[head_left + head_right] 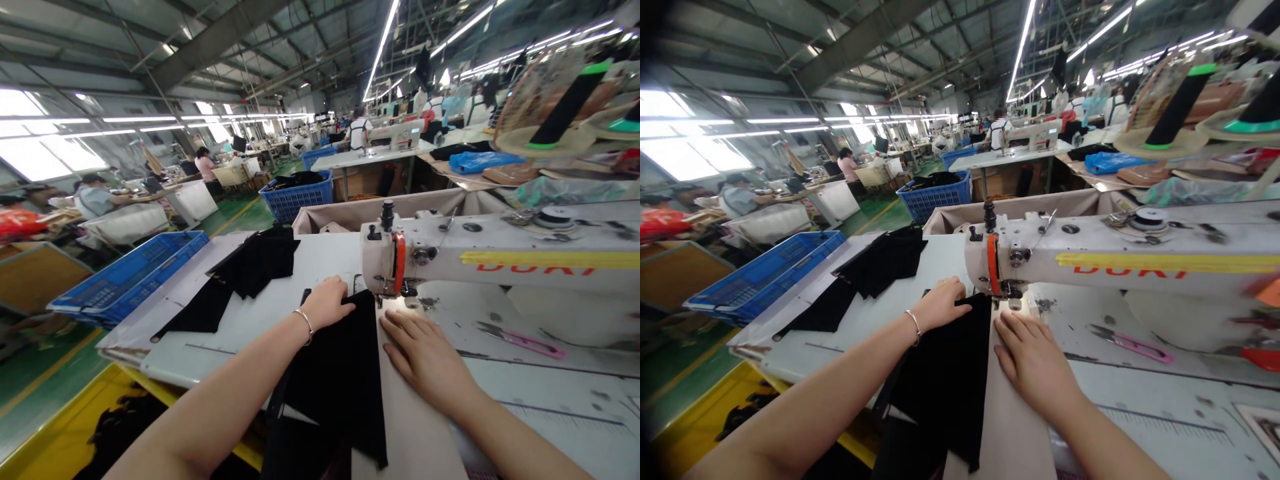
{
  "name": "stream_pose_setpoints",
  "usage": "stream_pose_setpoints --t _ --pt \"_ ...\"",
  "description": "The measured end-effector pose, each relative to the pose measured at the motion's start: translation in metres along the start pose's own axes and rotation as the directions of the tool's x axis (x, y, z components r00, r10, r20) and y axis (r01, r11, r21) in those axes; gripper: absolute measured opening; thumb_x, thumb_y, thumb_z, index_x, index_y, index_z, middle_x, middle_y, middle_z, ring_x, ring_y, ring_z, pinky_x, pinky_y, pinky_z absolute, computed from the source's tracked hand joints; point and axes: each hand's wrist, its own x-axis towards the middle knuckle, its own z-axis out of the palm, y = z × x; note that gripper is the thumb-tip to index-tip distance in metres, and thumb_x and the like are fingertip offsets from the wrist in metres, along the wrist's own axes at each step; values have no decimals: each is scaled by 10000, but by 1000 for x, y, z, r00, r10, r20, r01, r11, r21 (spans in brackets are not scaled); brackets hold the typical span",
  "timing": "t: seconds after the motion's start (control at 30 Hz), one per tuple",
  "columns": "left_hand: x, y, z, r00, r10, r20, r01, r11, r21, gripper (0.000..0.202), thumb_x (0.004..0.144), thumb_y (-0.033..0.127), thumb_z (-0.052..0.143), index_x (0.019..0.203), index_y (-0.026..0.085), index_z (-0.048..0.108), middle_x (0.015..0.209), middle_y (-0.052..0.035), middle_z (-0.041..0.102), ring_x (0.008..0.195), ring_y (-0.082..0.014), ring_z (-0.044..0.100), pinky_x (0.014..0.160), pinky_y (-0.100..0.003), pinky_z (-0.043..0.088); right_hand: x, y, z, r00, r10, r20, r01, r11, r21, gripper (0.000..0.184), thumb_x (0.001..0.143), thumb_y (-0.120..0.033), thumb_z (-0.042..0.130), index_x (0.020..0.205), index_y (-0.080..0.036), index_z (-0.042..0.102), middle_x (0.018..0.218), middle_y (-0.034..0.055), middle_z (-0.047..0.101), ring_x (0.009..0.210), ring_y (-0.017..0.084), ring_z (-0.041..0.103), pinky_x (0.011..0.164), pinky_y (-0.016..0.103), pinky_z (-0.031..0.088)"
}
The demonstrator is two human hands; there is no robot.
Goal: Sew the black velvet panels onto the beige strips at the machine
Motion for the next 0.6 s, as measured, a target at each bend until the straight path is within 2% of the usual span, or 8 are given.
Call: stream_pose_setpoints --t 0.1,0.17,0.23,0.3,0.4,0.5,0.6 --pt "-11 13 1 999 13 52 -9 996 -85 248 751 261 650 964 187 547 908 -37 603 811 -191 585 707 -300 482 1 -1 -3 1000 19 -2 -19 1000 22 408 940 -310 415 1323 -196 500 1360 86 507 1245 252 445 1037 444 354" --pt "-22 20 4 995 36 88 -23 990 -142 285 749 210 630 1015 205 529 879 -7 596 753 -159 571 656 -267 472 1 -2 -5 999 34 -9 -33 999 38 397 946 -297 405 1313 -181 503 1344 92 521 1238 240 455 1045 435 346" --pt "-31 29 7 995 61 79 -46 983 -178 250 757 191 616 995 209 541 879 -7 580 779 -162 561 698 -274 472 1 -2 -5 999 37 -12 -36 998 48 412 951 -302 405 1338 -185 480 1341 93 523 1233 236 460 1040 436 351" --pt "-35 38 9 998 64 19 -60 984 -170 169 797 224 600 959 202 556 925 -31 565 872 -190 554 796 -312 467 1 -2 -5 999 34 -3 -33 998 50 436 949 -338 428 1364 -213 460 1353 88 512 1231 243 459 1022 446 367" --pt "-33 51 12 998 14 -56 -18 998 -67 150 868 315 561 947 188 560 978 -61 554 970 -233 534 881 -371 439 2 -2 -4 999 41 25 -42 998 45 462 937 -394 459 1374 -243 456 1366 78 496 1230 253 451 1008 455 376" --pt "-25 55 15 997 -49 -52 50 999 13 175 850 333 603 886 169 553 942 -67 570 942 -243 545 850 -365 440 2 -2 -4 998 50 45 -52 998 44 465 945 -401 442 1381 -240 450 1379 71 480 1236 251 435 1024 454 360" --pt "-16 51 16 997 -73 9 73 997 -40 163 823 305 634 818 169 544 852 -45 596 833 -216 576 735 -312 449 3 -2 -6 997 52 52 -54 997 46 472 950 -414 430 1385 -229 446 1384 71 474 1240 254 423 1030 453 350"
